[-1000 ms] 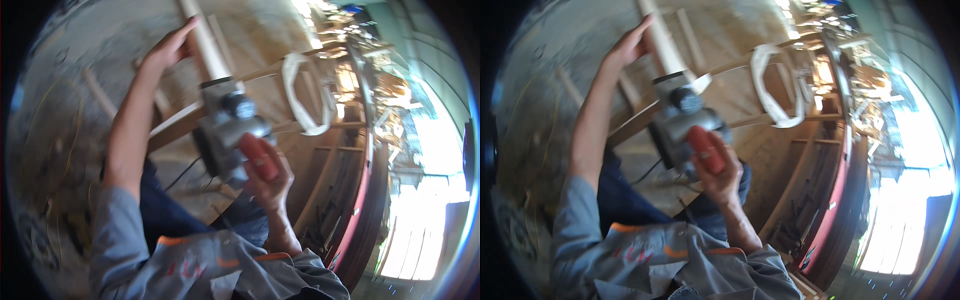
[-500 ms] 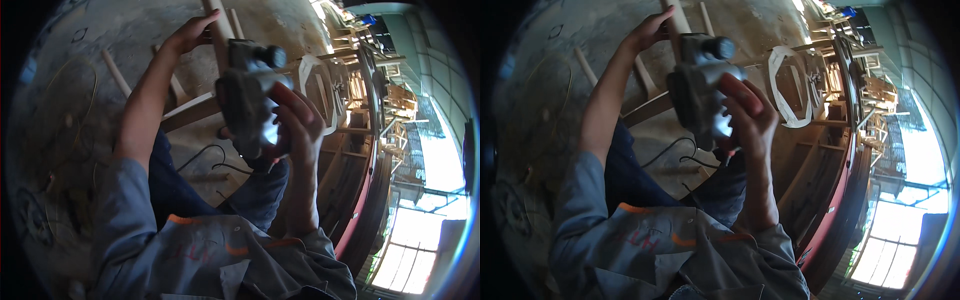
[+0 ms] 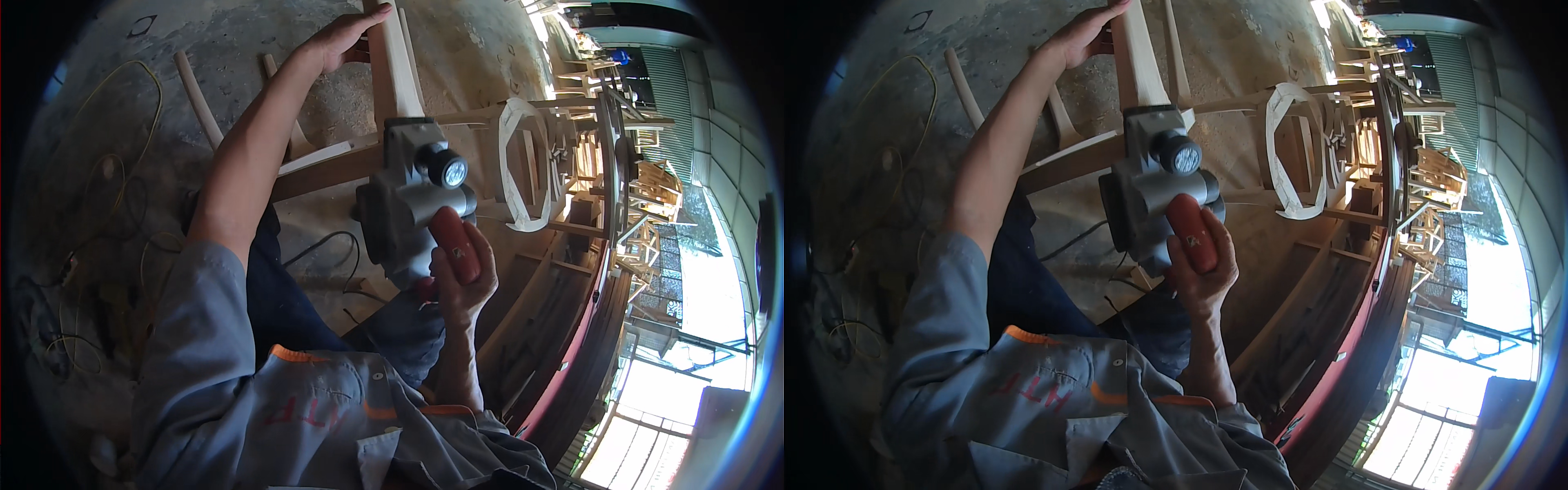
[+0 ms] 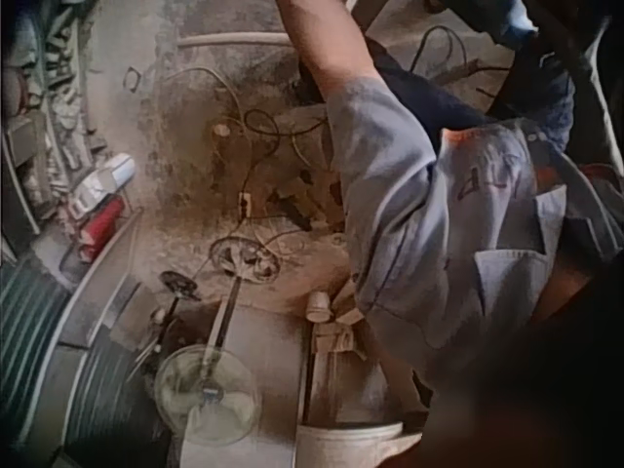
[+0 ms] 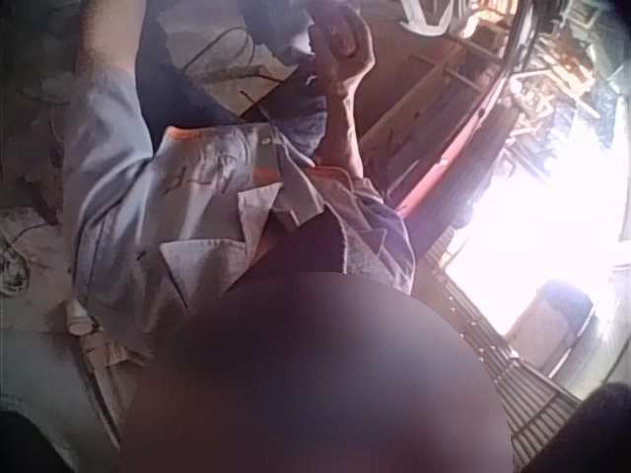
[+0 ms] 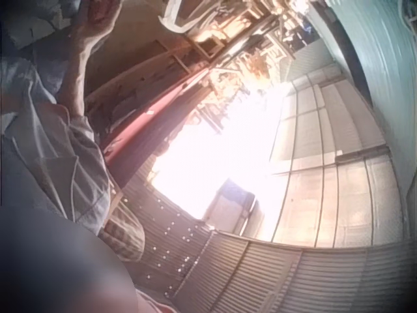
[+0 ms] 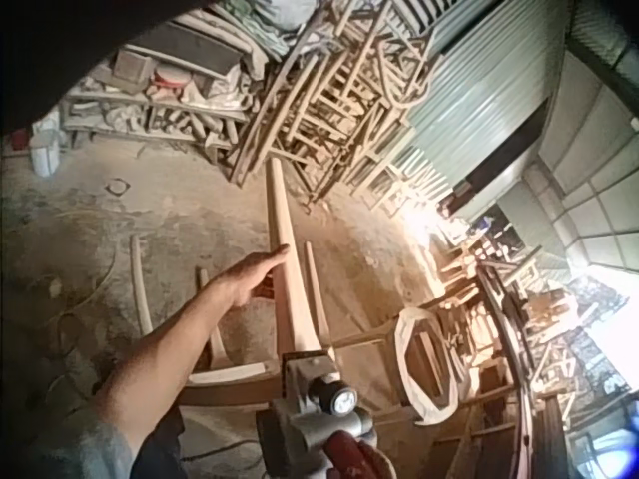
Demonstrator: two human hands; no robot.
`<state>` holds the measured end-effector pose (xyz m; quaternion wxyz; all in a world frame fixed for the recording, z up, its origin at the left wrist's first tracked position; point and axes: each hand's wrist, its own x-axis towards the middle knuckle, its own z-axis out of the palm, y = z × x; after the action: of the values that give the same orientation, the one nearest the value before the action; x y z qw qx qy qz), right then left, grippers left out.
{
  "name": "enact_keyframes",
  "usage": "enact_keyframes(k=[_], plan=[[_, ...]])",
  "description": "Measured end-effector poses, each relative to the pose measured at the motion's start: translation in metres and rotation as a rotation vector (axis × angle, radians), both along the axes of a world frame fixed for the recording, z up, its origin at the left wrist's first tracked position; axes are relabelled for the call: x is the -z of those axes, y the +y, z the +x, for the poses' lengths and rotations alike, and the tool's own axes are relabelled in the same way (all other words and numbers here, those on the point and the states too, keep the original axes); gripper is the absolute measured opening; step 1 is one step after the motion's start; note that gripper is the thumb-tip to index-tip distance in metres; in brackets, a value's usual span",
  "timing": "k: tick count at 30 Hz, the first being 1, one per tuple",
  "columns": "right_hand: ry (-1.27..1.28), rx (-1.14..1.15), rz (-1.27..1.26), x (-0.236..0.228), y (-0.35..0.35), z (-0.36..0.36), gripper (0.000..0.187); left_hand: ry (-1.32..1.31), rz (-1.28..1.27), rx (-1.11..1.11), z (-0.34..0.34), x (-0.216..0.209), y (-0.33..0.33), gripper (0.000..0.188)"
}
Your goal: The worker uses an electric planer on a wooden chair frame, sands it using an angle grinder with a sanding disc, and trims a sheet of sandpaper with scissors.
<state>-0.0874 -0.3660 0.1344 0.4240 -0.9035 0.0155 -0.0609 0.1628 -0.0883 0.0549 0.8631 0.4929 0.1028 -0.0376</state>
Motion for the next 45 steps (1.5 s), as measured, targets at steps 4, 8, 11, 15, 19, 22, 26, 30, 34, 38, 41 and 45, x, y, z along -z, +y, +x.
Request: enact_keyframes(k=[4, 8, 11, 15, 19, 22, 26, 30, 34, 38, 41, 45], plan=[[-0.064, -0.008, -0.039, -0.008, 0.021, 0.019, 0.049, 0.04, 0.072, 0.022, 0.003, 0.007, 0.001, 0.066], [-0.111, -0.055, -0.114, -0.025, 0.046, 0.05, 0.046, -0.153, -0.149, 0.193, 0.008, 0.023, 0.008, 0.057], [-0.132, -0.073, -0.116, -0.037, 0.067, 0.083, 0.046, -0.046, -0.117, 0.221, 0.015, 0.033, 0.01, 0.055], [0.0, -0.179, 0.061, -0.05, 0.064, 0.095, 0.046, -0.259, -0.095, 0.202, 0.022, 0.043, 0.008, 0.071], [-0.024, -0.094, -0.087, -0.031, 0.033, 0.037, 0.046, -0.227, -0.097, 0.147, 0.023, 0.041, 0.005, 0.07], [0.056, -0.019, -0.02, -0.012, 0.017, -0.007, 0.047, -0.217, -0.013, 0.098, 0.015, 0.033, 0.005, 0.069], [-0.031, -0.055, -0.162, -0.008, 0.027, -0.011, 0.048, 0.0, -0.077, 0.157, 0.004, 0.018, 0.008, 0.06], [-0.186, -0.202, -0.299, -0.021, 0.052, 0.021, 0.048, -0.28, -0.08, 0.136, -0.002, 0.009, 0.012, 0.063], [-0.191, -0.307, -0.313, -0.037, 0.067, 0.05, 0.046, -0.001, -0.08, 0.178, 0.003, 0.005, 0.013, 0.062], [-0.131, -0.437, -0.356, -0.052, 0.068, 0.076, 0.047, -0.031, -0.032, 0.21, 0.009, 0.013, 0.017, 0.062], [-0.107, -0.559, -0.352, -0.057, 0.056, 0.078, 0.049, -0.102, -0.045, 0.182, 0.014, 0.026, 0.015, 0.065], [-0.102, -0.601, -0.432, -0.05, 0.028, 0.051, 0.049, -0.242, -0.017, 0.133, 0.015, 0.036, 0.008, 0.071]])
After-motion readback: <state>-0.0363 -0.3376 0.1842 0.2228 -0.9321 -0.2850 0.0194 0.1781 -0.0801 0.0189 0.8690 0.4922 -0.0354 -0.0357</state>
